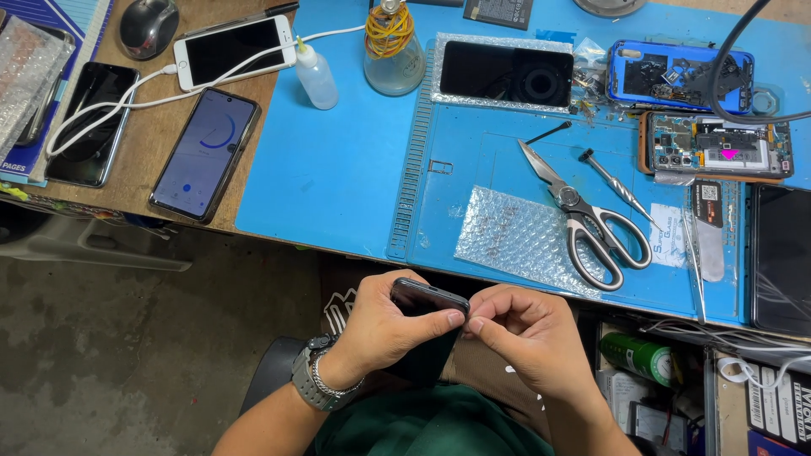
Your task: The person is performing a repair or maintenance task on a smartphone, including using a SIM ejector tool and cutting material with scissors at a repair bench.
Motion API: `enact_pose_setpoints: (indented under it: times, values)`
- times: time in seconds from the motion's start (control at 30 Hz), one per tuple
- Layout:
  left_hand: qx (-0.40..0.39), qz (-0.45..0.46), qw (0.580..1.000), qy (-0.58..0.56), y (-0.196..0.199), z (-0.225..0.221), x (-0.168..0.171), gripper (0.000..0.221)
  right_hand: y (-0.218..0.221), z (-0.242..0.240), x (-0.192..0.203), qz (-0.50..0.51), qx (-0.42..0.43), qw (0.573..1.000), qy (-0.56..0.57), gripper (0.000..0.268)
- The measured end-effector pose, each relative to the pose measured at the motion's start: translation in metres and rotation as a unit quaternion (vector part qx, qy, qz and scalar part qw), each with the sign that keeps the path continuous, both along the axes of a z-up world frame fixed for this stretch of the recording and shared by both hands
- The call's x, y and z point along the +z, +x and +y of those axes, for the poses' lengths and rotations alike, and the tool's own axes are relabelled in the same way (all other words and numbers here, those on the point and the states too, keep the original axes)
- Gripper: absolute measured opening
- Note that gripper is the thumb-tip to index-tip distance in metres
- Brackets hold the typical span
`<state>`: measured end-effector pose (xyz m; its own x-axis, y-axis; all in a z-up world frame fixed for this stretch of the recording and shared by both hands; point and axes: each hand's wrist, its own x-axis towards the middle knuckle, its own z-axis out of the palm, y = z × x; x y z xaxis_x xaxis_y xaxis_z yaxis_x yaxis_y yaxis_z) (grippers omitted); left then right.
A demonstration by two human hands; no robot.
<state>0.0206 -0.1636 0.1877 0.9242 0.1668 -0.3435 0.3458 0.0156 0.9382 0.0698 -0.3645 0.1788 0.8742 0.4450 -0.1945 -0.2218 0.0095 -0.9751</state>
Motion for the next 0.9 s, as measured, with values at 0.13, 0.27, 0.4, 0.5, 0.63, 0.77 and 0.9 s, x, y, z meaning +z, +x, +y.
enact_pose_setpoints:
  times: [0.13,0.27,0.4,0.5,0.63,0.77,0.9]
  values:
    - [-0.030,-0.013,0.999,-0.044,0.003,0.002,-0.011,0.026,0.002,-0.001,0.008,0.015,0.031,0.999,0.028,0.007]
    - [-0.063,0.039,0.990,-0.120,0.007,0.002,-0.014,0.028,0.003,-0.001,0.013,0.032,0.054,0.997,0.042,0.006]
    - [-0.045,0.056,0.985,-0.160,0.006,-0.001,-0.036,0.040,0.002,-0.001,0.019,0.018,0.067,0.997,0.020,0.007]
    - [-0.062,0.028,0.978,-0.197,0.006,-0.001,-0.041,0.039,0.001,-0.001,0.022,0.014,0.069,0.997,0.027,0.009]
    - [-0.113,-0.035,0.964,-0.239,0.005,0.000,-0.044,0.033,-0.001,-0.003,0.023,0.031,0.077,0.996,0.036,0.006]
    - [-0.102,-0.031,0.941,-0.322,0.002,-0.004,-0.054,0.037,-0.001,-0.005,0.020,0.029,0.089,0.996,-0.001,0.006]
    - [-0.095,-0.023,0.952,-0.291,0.000,-0.004,-0.054,0.034,0.004,-0.005,0.019,0.010,0.116,0.993,-0.007,0.009]
